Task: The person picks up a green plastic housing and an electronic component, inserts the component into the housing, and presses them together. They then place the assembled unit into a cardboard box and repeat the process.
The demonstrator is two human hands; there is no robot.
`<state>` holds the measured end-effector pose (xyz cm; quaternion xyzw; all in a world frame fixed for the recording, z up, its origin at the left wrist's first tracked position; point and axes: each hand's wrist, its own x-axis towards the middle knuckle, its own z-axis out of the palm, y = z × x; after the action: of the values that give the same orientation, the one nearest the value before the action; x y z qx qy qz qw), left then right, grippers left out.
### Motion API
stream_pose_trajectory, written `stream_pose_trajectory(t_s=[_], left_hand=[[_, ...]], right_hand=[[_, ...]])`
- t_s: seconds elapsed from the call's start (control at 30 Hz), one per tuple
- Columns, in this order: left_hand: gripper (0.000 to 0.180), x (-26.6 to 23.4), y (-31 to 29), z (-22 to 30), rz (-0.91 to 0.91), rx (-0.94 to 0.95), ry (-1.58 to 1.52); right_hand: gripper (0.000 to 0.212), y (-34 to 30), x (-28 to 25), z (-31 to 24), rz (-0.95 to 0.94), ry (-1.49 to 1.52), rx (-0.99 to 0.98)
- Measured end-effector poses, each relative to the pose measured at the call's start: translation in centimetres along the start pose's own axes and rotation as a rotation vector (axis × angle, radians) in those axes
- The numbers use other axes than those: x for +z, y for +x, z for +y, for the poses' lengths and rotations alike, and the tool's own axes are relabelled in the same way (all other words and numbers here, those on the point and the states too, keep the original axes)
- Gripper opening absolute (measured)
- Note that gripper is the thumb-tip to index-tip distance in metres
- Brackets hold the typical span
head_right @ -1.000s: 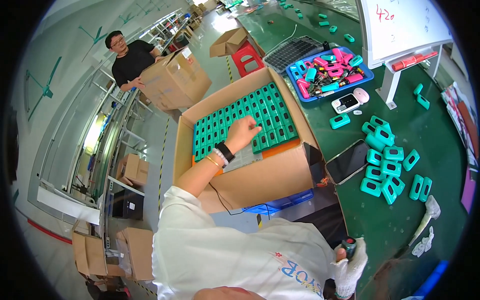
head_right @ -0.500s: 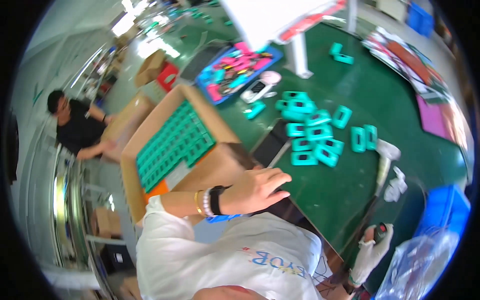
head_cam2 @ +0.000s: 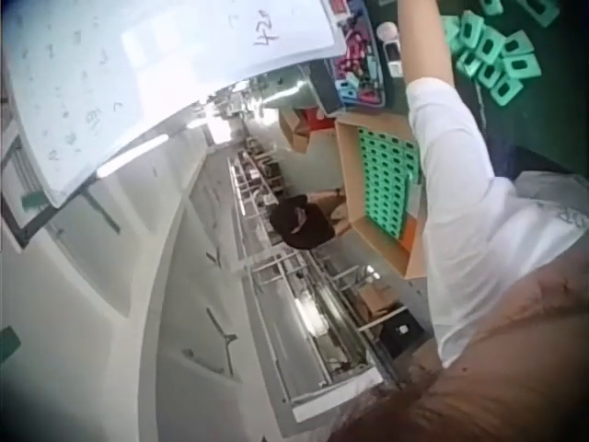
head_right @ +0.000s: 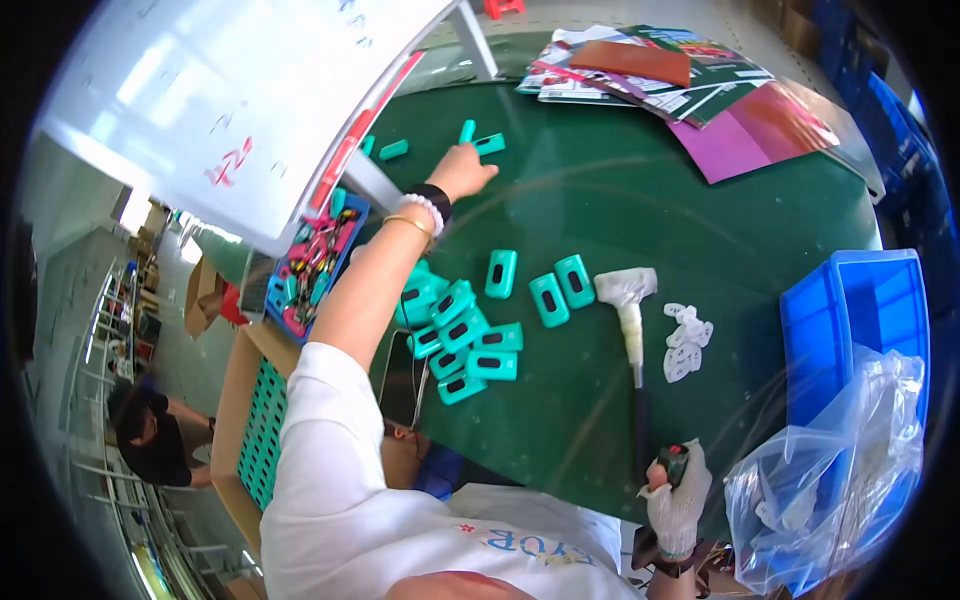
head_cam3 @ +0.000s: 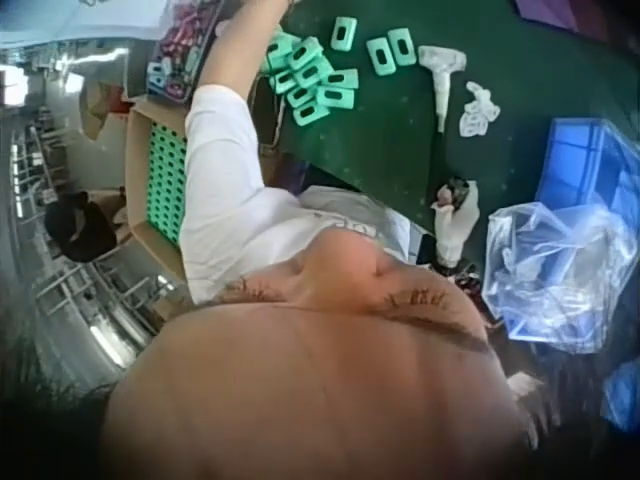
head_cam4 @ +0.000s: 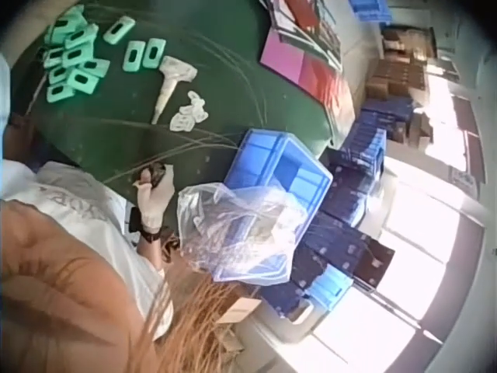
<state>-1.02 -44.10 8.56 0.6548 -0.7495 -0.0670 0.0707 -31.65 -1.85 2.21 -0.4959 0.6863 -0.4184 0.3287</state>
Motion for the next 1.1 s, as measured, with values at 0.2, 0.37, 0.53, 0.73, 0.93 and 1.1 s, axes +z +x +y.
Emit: stream_pose_trajectory(t_s=[0.2,0.37,0.53,0.73,0.93,1.1], left_hand=[[0.037,5.6,9.4,-4.4,0.121,-0.04,0.088],[0.031,8.0,12.1,-4.8,0.054,0.061,0.16],[0.022,6.9,10.4,-2.8,0.082,0.009,0.35],[0.029,4.0,8.7,-0.3,0.096,0.112,0.137],[0.036,-2.2,-2.3,6.2,-0.108,0.31,-0.42],[0.043,-5.7,-18.6,9.1,-0.086,0.46,-0.633]], right_hand=[[0.053,0.1,-0.1,0.0,-0.012,0.003,0.091],[0.053,-0.1,0.3,1.2,0.173,-0.364,-0.151],[0.053,0.2,-0.3,0.8,-0.032,-0.125,0.029],[0.052,0.5,-0.2,0.7,-0.018,-0.058,-0.061],[0.027,1.6,-0.3,-0.4,-0.049,-0.118,-0.137],[0.028,3.4,-1.6,-4.5,-0.135,-0.174,-0.011]])
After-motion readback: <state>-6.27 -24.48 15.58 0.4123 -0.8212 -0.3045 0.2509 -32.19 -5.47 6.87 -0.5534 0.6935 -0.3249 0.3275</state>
